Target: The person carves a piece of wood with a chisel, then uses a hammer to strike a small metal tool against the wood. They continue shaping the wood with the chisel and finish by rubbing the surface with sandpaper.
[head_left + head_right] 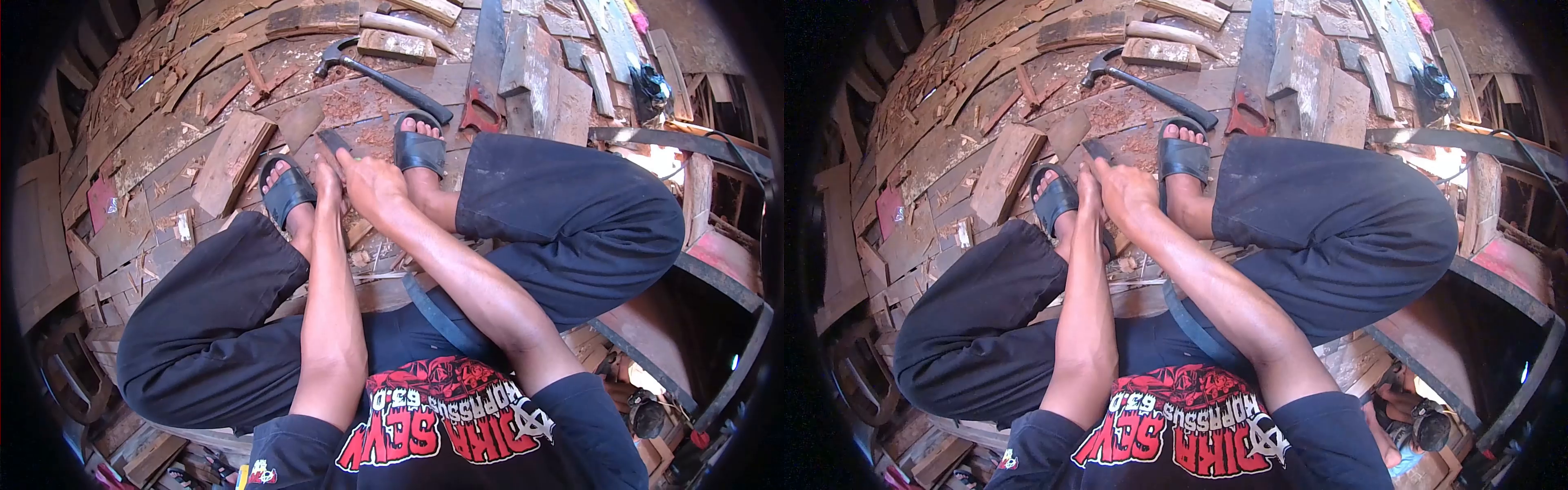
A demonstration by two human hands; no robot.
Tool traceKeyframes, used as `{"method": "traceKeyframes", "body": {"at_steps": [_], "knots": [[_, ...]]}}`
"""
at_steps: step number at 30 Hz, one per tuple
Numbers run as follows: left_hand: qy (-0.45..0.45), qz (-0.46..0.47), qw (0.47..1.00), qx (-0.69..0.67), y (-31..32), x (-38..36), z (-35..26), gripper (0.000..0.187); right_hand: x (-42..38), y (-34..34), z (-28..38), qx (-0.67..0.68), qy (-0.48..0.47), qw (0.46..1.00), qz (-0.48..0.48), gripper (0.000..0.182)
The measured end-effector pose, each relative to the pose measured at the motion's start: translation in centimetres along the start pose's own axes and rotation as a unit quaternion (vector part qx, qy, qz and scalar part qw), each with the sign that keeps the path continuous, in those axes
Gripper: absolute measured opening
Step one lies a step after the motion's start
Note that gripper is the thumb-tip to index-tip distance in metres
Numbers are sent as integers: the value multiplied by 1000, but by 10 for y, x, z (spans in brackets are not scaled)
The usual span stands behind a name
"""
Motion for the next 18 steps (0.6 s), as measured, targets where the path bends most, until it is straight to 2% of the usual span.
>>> {"method": "traceKeyframes", "body": {"at_steps": [3, 6, 9, 10, 12, 13, 14, 16, 17, 18], "knots": [[-5, -5, 1000, -4, 7, -8, -4, 60, 20, -1, -19, 130, 2, 990, -45, 34], [-8, -15, 1000, -16, 15, -22, -8, 59, 33, -1, -28, 184, 7, 982, -34, 34], [-18, -24, 998, -61, 26, -50, -7, 59, 25, -4, -23, 119, -11, 991, -63, 37], [-18, -25, 996, -85, 30, -57, -10, 59, 22, -1, -26, 117, 8, 991, -62, 37], [6, -34, 989, -146, 27, -56, -43, 60, 34, 2, -15, 105, 19, 993, -55, 37], [-26, 17, 995, -98, 12, -37, -16, 58, 28, -6, -6, 111, -28, 991, -62, 40], [-52, 72, 995, -45, -4, -18, 11, 57, 28, -12, -3, 138, -34, 990, -20, 46], [-125, 127, 978, -112, -5, -11, 23, 53, 23, -52, 13, 155, -91, 983, -41, 53], [-125, 123, 978, -114, -2, -4, 17, 52, 6, -86, 27, 110, -79, 988, -73, 56], [-133, 116, 978, -115, -2, -1, 19, 52, 19, -94, 20, 110, -122, 982, -96, 56]]}}
Point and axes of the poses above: each hand's wrist, its own x-axis towards the middle knuckle, its own y-axis out of the palm, z = x × y, the point moved 10 cm from there along x, towards the middle knuckle, and after that the axes turned 7 degrees about x, right-handed, at the moved point
